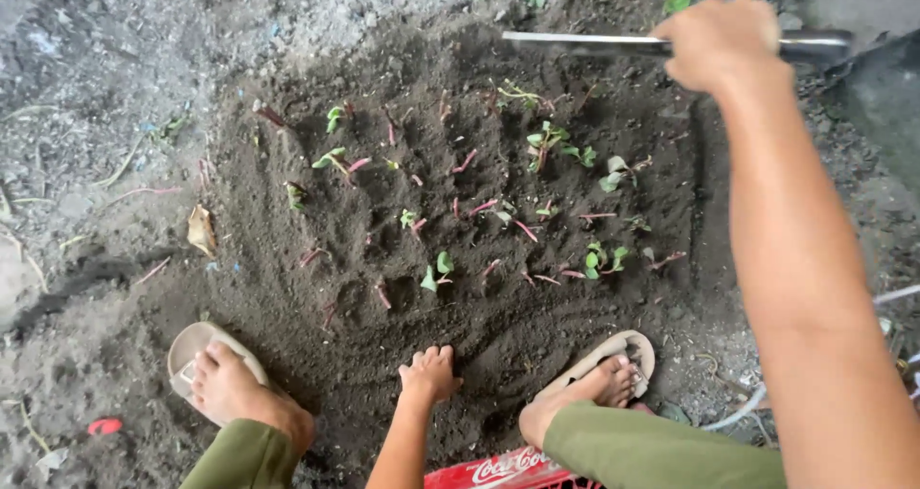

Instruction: Planting plant cuttings into a soil bed using a large knife to create holes for each stem.

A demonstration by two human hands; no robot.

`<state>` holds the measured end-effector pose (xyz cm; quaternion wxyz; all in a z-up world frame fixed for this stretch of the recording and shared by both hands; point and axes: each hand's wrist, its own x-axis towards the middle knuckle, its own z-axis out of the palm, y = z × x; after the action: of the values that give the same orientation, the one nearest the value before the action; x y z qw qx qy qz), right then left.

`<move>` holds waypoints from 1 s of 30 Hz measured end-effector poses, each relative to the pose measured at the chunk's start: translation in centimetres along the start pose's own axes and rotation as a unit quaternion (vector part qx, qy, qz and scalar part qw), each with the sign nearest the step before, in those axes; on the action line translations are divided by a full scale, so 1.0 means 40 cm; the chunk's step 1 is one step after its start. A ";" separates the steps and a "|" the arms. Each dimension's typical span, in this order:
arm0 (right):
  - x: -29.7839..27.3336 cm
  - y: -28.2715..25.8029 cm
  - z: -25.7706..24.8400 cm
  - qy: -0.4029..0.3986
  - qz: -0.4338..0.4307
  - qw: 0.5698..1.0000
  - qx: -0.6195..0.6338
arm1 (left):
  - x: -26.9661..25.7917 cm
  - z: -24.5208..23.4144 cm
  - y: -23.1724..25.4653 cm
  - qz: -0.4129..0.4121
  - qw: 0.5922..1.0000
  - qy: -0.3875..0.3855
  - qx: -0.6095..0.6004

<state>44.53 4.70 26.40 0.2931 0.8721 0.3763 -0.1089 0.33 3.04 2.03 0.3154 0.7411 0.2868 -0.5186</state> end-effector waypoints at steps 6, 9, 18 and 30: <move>0.079 -0.175 -0.043 0.022 -0.056 0.992 -0.113 | 0.017 0.013 -0.010 0.005 1.000 0.014 -0.002; 0.034 -0.192 -0.094 0.121 -0.112 0.983 -0.077 | 0.004 -0.005 -0.012 0.013 1.000 -0.009 -0.012; 0.083 -0.430 -0.198 0.113 -0.130 0.978 -0.118 | 0.001 -0.014 -0.030 0.040 0.998 -0.019 -0.041; 0.136 -0.646 -0.231 0.157 -0.215 0.958 -0.103 | 0.000 -0.043 -0.037 0.040 0.995 -0.081 -0.032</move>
<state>29.39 27.49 20.49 0.2883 0.7418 0.6054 0.0081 0.21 5.28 2.22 0.3815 0.6971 0.2470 -0.5545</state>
